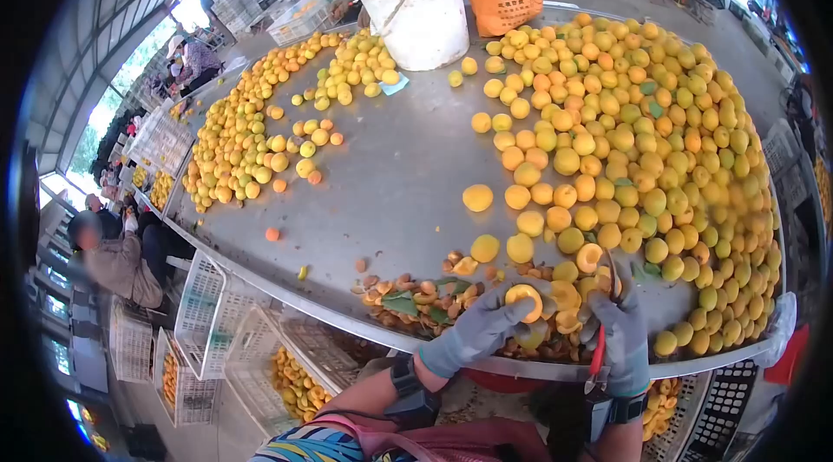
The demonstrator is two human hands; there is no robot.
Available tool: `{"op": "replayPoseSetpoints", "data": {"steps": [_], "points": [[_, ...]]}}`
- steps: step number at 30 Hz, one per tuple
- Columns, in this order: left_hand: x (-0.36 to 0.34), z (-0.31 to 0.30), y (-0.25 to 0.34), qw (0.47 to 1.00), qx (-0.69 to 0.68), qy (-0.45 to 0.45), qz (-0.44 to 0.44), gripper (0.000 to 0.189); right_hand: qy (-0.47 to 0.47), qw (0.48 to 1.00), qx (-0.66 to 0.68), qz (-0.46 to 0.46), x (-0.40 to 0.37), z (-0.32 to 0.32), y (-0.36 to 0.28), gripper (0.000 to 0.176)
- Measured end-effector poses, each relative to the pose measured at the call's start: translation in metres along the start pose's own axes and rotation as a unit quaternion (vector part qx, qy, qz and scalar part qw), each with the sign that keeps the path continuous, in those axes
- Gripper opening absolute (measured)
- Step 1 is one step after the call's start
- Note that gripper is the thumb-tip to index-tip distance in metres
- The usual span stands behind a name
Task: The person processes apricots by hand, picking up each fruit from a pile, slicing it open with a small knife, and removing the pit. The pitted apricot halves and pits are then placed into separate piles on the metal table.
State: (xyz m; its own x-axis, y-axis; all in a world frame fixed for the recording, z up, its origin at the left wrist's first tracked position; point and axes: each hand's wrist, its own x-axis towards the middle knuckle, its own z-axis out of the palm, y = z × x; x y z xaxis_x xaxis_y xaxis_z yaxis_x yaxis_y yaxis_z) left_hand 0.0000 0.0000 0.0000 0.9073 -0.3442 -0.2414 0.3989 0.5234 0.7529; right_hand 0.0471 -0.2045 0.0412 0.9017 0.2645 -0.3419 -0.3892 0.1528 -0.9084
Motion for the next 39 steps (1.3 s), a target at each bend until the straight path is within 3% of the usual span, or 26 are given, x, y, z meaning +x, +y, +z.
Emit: {"op": "replayPoseSetpoints", "data": {"steps": [2,5,21,27,30,32,37,39], "points": [[0.003,-0.001,-0.005,0.997,-0.055,0.005,0.053,0.045,0.073,0.996,-0.046,-0.016,0.004,-0.001,0.004,0.052],[0.009,0.004,-0.013,0.997,-0.057,-0.011,0.046,0.045,0.098,0.993,-0.065,-0.010,0.003,-0.006,0.001,0.051],[0.019,0.009,-0.021,0.997,-0.041,0.041,0.047,0.043,0.061,0.992,-0.106,0.033,0.012,-0.006,-0.001,0.052],[0.024,0.009,-0.018,0.999,-0.006,0.031,0.014,0.041,0.041,0.996,-0.068,0.034,0.012,-0.006,-0.001,0.055],[0.028,0.009,-0.020,0.999,-0.012,0.024,0.036,0.040,0.039,0.998,-0.034,0.034,0.009,-0.003,-0.004,0.050],[0.028,0.010,-0.016,0.998,0.022,0.031,0.049,0.041,0.016,0.998,0.016,0.061,0.009,-0.004,-0.006,0.036],[0.024,0.014,-0.008,0.998,0.045,0.046,0.010,0.041,0.020,0.995,0.050,0.080,0.005,-0.002,-0.013,0.030],[0.026,0.011,-0.011,0.984,0.152,0.072,0.051,0.039,0.004,0.991,0.083,0.103,0.007,-0.007,-0.009,0.034]]}}
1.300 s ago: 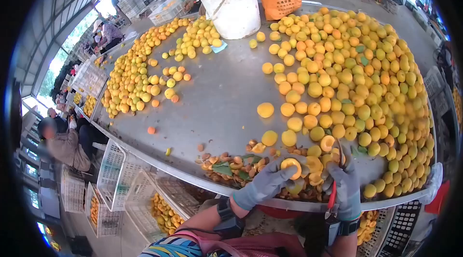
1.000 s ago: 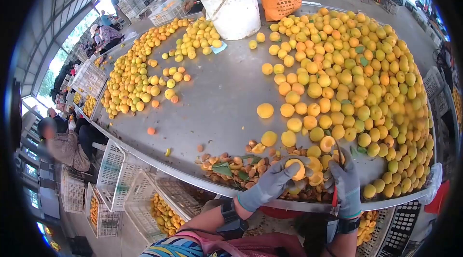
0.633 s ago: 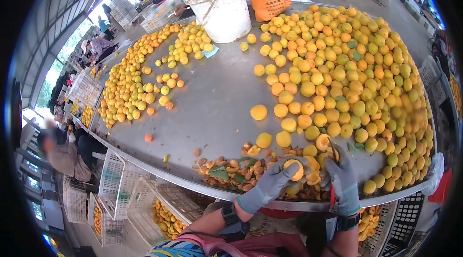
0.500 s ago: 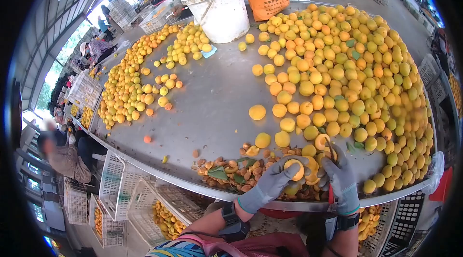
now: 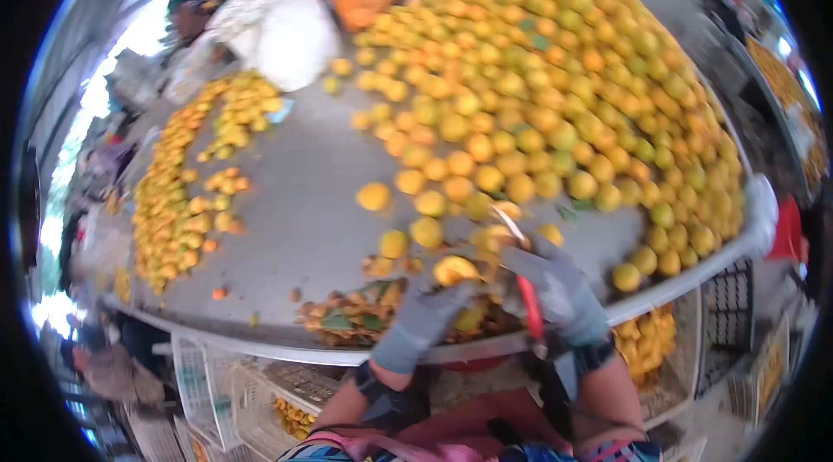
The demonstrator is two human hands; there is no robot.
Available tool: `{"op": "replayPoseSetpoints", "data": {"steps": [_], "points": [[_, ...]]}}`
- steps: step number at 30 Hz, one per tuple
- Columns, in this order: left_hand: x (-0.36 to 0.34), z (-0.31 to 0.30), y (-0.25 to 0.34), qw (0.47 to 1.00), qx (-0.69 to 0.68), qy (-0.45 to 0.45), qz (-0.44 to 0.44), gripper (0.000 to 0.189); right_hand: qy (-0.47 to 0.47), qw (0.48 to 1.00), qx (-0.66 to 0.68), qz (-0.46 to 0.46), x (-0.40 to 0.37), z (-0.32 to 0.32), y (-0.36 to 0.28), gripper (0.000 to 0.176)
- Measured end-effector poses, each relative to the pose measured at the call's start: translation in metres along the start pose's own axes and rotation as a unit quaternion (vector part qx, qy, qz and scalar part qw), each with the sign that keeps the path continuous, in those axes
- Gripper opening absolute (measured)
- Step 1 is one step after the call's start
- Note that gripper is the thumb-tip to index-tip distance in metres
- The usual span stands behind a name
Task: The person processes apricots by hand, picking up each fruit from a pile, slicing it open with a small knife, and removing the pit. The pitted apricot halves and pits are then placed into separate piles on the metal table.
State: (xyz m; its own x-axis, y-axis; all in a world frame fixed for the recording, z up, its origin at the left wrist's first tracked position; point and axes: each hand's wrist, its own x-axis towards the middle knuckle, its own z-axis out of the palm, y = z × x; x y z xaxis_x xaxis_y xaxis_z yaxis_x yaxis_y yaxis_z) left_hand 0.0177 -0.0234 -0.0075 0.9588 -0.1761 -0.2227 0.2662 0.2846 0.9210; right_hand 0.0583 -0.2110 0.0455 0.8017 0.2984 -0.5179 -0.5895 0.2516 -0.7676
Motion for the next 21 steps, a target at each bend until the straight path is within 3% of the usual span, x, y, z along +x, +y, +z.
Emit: {"op": "replayPoseSetpoints", "data": {"steps": [1,2,3,4,5,6,9,16,21], "points": [[0.000,-0.004,-0.005,0.994,0.099,-0.003,0.051,0.039,-0.004,0.993,-0.055,-0.102,0.008,-0.009,0.016,0.033],[0.001,-0.005,-0.007,0.992,0.117,0.003,0.044,0.039,-0.006,0.957,-0.152,-0.248,0.016,-0.018,0.028,0.033],[0.002,-0.005,-0.010,0.990,0.134,0.008,0.036,0.039,0.023,0.890,-0.240,-0.387,0.023,-0.027,0.040,0.033],[0.002,0.001,-0.003,0.995,0.086,0.033,-0.034,0.039,0.002,0.909,-0.230,-0.348,0.016,-0.024,0.028,0.036],[0.003,0.008,-0.001,0.999,0.026,0.027,-0.016,0.040,-0.017,0.925,-0.220,-0.308,0.007,-0.021,0.016,0.040],[0.002,0.011,-0.001,0.999,-0.029,0.032,0.001,0.040,-0.059,0.997,-0.033,-0.042,-0.011,-0.008,-0.004,0.046],[0.003,0.001,-0.002,0.998,-0.056,-0.001,0.009,0.040,-0.092,0.995,0.006,0.021,-0.003,-0.001,-0.002,0.052],[0.010,0.001,0.001,0.997,-0.080,-0.008,0.004,0.037,-0.058,0.997,-0.045,0.010,0.002,0.007,-0.004,0.050],[0.010,-0.004,-0.002,0.999,-0.012,0.027,0.043,0.031,-0.142,0.988,-0.052,-0.011,0.010,0.005,0.008,0.044]]}}
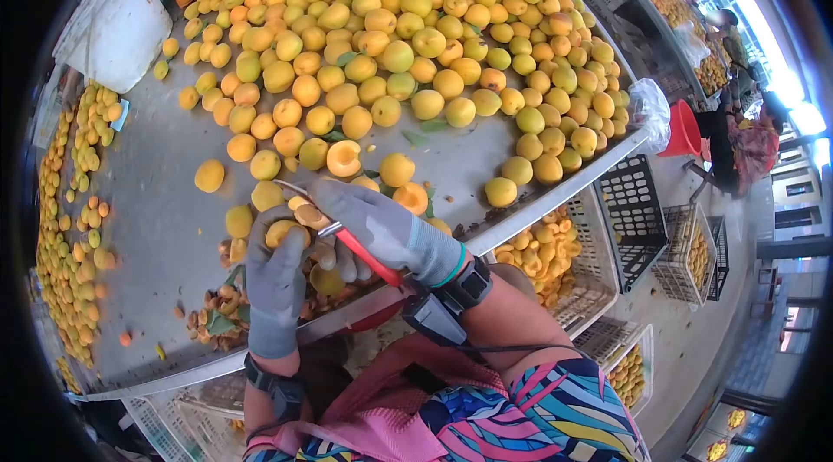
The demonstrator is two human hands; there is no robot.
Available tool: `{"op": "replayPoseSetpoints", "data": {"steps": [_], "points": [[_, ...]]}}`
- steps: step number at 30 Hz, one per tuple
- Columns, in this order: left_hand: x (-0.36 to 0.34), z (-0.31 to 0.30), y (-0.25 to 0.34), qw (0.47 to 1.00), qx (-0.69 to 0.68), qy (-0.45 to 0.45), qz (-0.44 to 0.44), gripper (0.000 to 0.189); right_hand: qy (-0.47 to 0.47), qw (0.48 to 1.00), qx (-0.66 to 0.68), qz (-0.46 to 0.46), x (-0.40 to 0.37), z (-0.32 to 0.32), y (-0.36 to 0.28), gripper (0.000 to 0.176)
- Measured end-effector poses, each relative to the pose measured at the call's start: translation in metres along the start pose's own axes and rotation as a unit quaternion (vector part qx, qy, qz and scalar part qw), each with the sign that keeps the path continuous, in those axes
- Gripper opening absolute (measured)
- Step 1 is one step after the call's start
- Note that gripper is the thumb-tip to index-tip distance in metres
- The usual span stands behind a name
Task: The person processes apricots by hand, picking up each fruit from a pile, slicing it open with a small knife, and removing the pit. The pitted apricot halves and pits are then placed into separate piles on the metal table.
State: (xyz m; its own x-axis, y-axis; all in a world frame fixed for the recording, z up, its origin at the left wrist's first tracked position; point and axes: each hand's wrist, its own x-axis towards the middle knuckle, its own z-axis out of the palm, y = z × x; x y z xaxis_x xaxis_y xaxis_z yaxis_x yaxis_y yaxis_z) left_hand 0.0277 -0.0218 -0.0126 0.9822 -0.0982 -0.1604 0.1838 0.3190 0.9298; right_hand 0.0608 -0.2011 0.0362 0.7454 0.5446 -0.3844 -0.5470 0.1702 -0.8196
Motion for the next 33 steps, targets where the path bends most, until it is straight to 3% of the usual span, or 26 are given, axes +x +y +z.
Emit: {"op": "replayPoseSetpoints", "data": {"steps": [4,8,10,13,22,23,25,31,33], "points": [[-0.003,-0.004,0.008,0.997,-0.057,0.048,-0.025,0.024,-0.009,0.999,-0.047,-0.021,-0.003,0.005,-0.004,0.044],[-0.007,-0.006,0.016,0.998,-0.031,0.053,-0.027,0.029,-0.007,0.997,-0.071,-0.038,-0.004,0.004,0.003,0.044],[-0.010,-0.006,0.015,0.992,0.099,0.033,0.073,0.043,-0.007,0.997,-0.073,-0.036,-0.004,0.005,0.004,0.045],[-0.014,-0.004,0.024,0.978,0.191,0.028,0.083,0.054,-0.010,0.997,-0.073,-0.035,-0.007,0.007,0.004,0.047],[-0.020,0.002,0.033,0.996,0.092,0.011,-0.014,0.063,0.020,0.997,-0.055,-0.042,-0.017,0.001,0.012,0.055],[-0.019,0.001,0.027,0.996,0.092,0.010,-0.014,0.063,0.019,0.998,-0.051,-0.042,-0.018,0.001,0.011,0.056],[-0.012,0.002,0.015,0.984,0.147,-0.006,0.098,0.067,0.022,0.998,-0.048,-0.034,-0.019,0.001,0.011,0.057],[-0.016,0.000,0.026,0.995,0.063,-0.071,0.005,0.065,0.013,0.999,-0.041,0.009,-0.020,0.010,0.003,0.054],[-0.013,-0.002,0.011,0.989,0.130,-0.058,0.050,0.060,-0.033,0.999,-0.003,0.009,-0.022,0.012,0.002,0.056]]}}
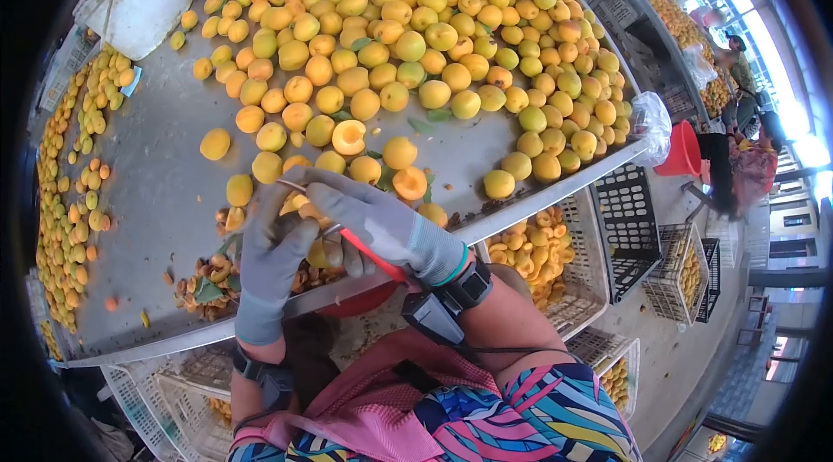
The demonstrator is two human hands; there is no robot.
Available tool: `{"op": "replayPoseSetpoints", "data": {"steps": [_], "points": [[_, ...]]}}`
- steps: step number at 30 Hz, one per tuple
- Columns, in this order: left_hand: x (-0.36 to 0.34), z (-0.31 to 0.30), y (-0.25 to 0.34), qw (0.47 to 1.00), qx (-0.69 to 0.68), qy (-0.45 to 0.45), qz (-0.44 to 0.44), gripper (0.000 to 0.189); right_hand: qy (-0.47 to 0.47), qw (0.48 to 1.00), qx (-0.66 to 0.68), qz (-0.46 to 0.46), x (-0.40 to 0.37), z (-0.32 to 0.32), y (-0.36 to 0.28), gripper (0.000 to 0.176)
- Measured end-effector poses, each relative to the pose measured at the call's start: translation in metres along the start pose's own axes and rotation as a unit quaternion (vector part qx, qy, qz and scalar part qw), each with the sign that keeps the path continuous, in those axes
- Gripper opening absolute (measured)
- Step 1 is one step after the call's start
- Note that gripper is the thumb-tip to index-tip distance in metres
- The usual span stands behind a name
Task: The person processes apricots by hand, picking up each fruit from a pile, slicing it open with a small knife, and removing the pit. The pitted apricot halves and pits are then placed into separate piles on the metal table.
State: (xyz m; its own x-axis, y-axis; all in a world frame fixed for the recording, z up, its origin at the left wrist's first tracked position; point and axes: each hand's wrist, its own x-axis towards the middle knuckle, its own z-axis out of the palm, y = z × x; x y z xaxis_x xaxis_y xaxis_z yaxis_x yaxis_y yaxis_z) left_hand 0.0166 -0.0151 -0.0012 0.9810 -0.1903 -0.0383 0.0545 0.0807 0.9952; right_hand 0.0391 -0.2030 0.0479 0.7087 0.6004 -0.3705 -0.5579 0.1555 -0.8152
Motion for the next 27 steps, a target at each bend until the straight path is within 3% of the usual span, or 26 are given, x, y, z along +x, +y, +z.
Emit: {"op": "replayPoseSetpoints", "data": {"steps": [2,4,8,10,12,13,14,16,17,21,27], "points": [[-0.001,0.001,-0.008,0.997,0.069,0.015,0.040,0.055,0.026,0.999,-0.022,0.005,0.004,0.009,0.000,0.057],[-0.004,0.006,-0.007,0.999,-0.028,0.032,0.004,0.046,0.052,0.998,-0.045,0.011,0.006,0.010,0.004,0.057],[-0.003,0.005,-0.004,0.995,-0.063,0.076,0.001,0.040,0.091,0.994,-0.051,-0.041,0.006,-0.001,-0.006,0.055],[-0.005,0.004,0.011,0.977,-0.147,0.084,-0.128,0.042,0.116,0.991,-0.055,-0.046,0.004,0.003,-0.017,0.053],[-0.005,0.011,0.018,0.976,-0.166,0.069,-0.121,0.043,0.234,0.945,-0.010,-0.228,0.005,0.011,-0.020,0.045],[-0.005,0.014,0.019,0.975,-0.182,0.052,-0.116,0.044,0.247,0.918,-0.021,-0.309,0.008,0.012,-0.016,0.046],[-0.005,0.017,0.016,0.974,-0.185,0.049,-0.118,0.044,0.251,0.917,-0.022,-0.308,0.008,0.015,-0.016,0.046],[-0.005,0.020,0.007,0.974,-0.195,0.025,-0.109,0.047,0.242,0.866,0.096,-0.427,0.007,0.023,-0.020,0.040],[-0.005,0.021,0.007,0.974,-0.197,0.023,-0.110,0.047,0.250,0.849,0.093,-0.456,0.006,0.026,-0.022,0.039],[-0.004,0.024,0.010,0.980,-0.140,0.016,-0.138,0.045,0.282,0.806,0.027,-0.520,0.009,0.034,-0.021,0.038],[-0.004,0.027,0.013,0.983,-0.107,0.044,-0.145,0.036,0.242,0.815,-0.019,-0.526,0.018,0.035,-0.005,0.038]]}}
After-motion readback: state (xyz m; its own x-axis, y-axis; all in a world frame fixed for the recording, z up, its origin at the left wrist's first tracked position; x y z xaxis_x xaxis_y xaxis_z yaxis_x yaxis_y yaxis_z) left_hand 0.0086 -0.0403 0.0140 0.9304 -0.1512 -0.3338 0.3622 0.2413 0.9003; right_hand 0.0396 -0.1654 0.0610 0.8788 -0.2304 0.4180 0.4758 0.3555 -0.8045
